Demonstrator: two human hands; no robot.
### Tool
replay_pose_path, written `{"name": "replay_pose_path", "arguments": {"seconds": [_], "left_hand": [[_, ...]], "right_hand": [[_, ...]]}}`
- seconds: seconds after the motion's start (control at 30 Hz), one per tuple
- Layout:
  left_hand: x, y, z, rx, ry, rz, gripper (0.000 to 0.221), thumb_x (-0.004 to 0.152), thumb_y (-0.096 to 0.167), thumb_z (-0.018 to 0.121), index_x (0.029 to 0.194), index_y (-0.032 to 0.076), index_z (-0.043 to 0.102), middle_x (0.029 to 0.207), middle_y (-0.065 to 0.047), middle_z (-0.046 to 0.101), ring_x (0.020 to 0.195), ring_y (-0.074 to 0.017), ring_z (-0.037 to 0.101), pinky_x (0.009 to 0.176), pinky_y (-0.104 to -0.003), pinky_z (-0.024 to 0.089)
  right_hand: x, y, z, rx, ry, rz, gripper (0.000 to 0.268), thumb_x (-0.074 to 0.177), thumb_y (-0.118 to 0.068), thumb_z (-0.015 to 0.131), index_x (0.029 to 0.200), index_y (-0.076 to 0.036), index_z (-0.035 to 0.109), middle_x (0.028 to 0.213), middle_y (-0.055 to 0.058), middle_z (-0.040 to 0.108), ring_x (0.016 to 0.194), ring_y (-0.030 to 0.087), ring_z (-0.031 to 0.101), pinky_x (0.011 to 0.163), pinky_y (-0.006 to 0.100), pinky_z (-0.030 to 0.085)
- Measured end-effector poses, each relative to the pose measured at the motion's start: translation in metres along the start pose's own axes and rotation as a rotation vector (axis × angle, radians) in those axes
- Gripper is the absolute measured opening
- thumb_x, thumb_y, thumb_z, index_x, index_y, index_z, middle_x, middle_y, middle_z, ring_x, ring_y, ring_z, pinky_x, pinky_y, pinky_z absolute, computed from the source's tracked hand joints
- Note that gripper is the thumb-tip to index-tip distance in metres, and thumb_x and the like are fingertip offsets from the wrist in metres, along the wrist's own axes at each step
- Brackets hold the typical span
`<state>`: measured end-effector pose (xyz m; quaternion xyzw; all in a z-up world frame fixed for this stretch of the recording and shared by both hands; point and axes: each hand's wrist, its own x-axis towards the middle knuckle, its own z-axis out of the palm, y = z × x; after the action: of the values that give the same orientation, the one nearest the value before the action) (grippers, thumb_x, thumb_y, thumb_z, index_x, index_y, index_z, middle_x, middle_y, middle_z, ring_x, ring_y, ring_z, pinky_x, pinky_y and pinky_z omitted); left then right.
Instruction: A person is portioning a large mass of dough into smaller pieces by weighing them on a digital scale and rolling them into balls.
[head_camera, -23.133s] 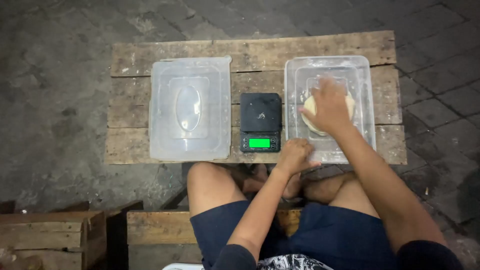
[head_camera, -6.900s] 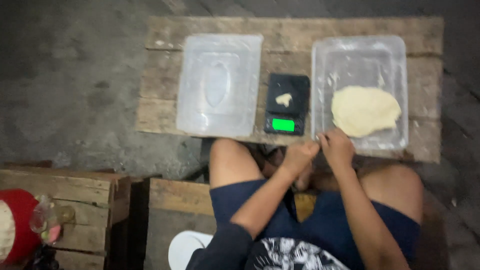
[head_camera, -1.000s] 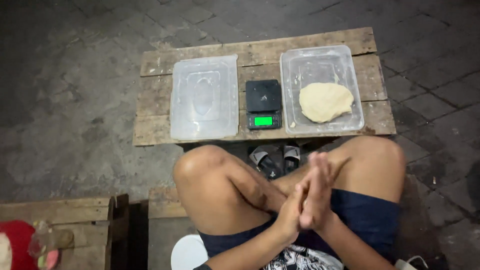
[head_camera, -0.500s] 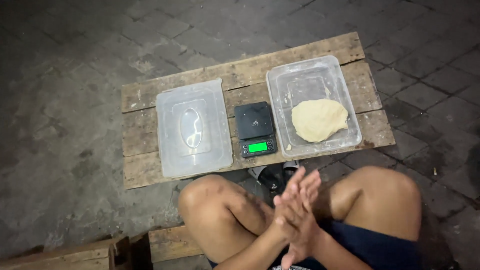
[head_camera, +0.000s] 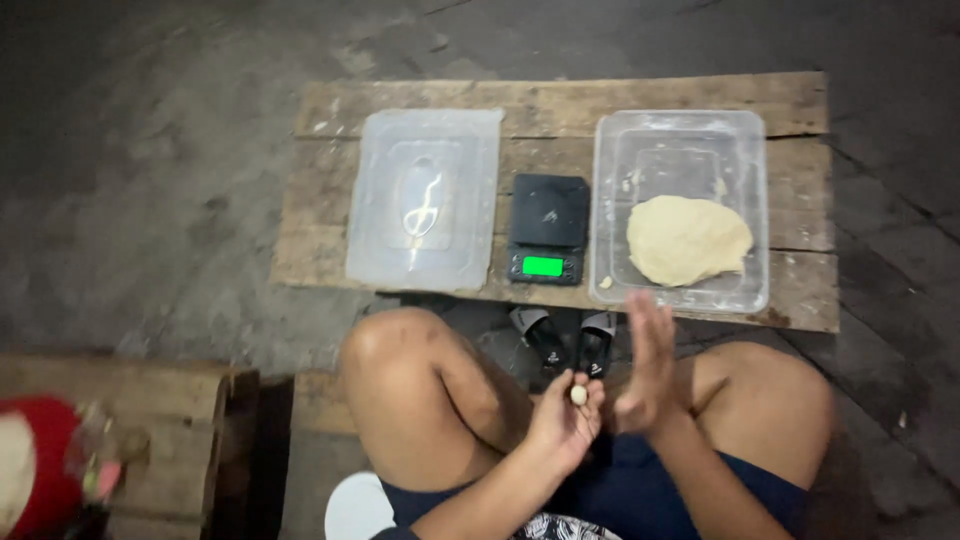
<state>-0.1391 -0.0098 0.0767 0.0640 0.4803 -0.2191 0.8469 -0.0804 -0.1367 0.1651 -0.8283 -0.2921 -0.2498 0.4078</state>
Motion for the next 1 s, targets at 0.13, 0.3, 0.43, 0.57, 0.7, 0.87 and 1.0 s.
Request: {"name": "replay_pose_path", "arguments": {"seconds": [0.13,0.3,0.43,0.57,0.7,0.87,1.0], "left_hand": [[-0.052,0.018,0.036,0.288,-0.077,0.34,0.024,0.092,0.002,0.061,0.114,0.005,0.07,0.099,-0.015,0.073,0.079,-0.0207,0.072,0.057,-0.023,0.052],[-0.08,0.086,0.061,0.558,-0.356,0.547,0.036,0.095,-0.003,0.056,0.131,0.0,0.06,0.126,-0.017,0.07,0.102,-0.0236,0.075,0.069,-0.023,0.065],[-0.102,0.164,0.094,0.897,-0.308,0.901,0.035,0.092,0.006,0.068,0.127,0.0,0.062,0.107,-0.018,0.071,0.081,-0.0242,0.076,0.058,-0.027,0.064],[-0.085,0.252,0.099,1.264,-0.1,1.15,0.031,0.088,0.016,0.08,0.114,0.002,0.071,0.091,-0.013,0.071,0.062,-0.0193,0.074,0.044,-0.025,0.059],[-0.062,0.291,0.099,1.21,-0.098,1.179,0.028,0.087,0.019,0.083,0.104,0.0,0.072,0.083,-0.014,0.067,0.06,-0.0211,0.073,0.044,-0.023,0.052],[-0.012,0.317,0.083,0.769,-0.064,0.944,0.026,0.094,0.022,0.074,0.11,0.006,0.062,0.09,-0.008,0.068,0.072,-0.0153,0.071,0.049,-0.016,0.047],[-0.019,0.32,0.074,0.693,0.011,0.86,0.026,0.093,0.02,0.074,0.111,0.005,0.062,0.089,-0.007,0.071,0.074,-0.0151,0.073,0.05,-0.015,0.047]], "right_hand": [[0.01,0.023,-0.002,0.135,0.176,0.11,0.083,0.11,-0.065,0.019,0.161,0.0,0.024,0.156,0.03,0.046,0.151,0.04,0.043,0.133,0.053,0.016],[-0.031,0.064,0.011,0.321,0.203,0.225,0.089,0.104,-0.057,0.035,0.159,0.011,0.023,0.155,0.029,0.043,0.146,0.042,0.04,0.128,0.05,0.019],[-0.046,0.073,0.028,0.003,-0.064,0.265,0.062,0.098,-0.039,0.06,0.146,0.0,0.053,0.136,0.022,0.062,0.129,0.041,0.055,0.112,0.051,0.04],[-0.036,0.051,0.077,-0.14,-0.273,0.112,0.048,0.087,-0.036,0.077,0.127,-0.012,0.07,0.118,0.011,0.072,0.11,0.032,0.07,0.093,0.046,0.053],[-0.008,0.045,0.161,-0.183,-0.31,-0.028,0.023,0.092,-0.032,0.072,0.109,-0.017,0.074,0.109,0.003,0.072,0.101,0.025,0.069,0.08,0.042,0.052],[0.051,0.039,0.256,-0.347,-0.415,-0.196,0.021,0.08,-0.021,0.08,0.092,-0.014,0.064,0.086,0.005,0.061,0.079,0.027,0.063,0.065,0.04,0.048],[0.056,0.06,0.294,-0.335,-0.474,-0.166,0.007,0.087,-0.014,0.07,0.086,-0.01,0.065,0.077,0.007,0.06,0.07,0.028,0.062,0.062,0.04,0.047]]}}
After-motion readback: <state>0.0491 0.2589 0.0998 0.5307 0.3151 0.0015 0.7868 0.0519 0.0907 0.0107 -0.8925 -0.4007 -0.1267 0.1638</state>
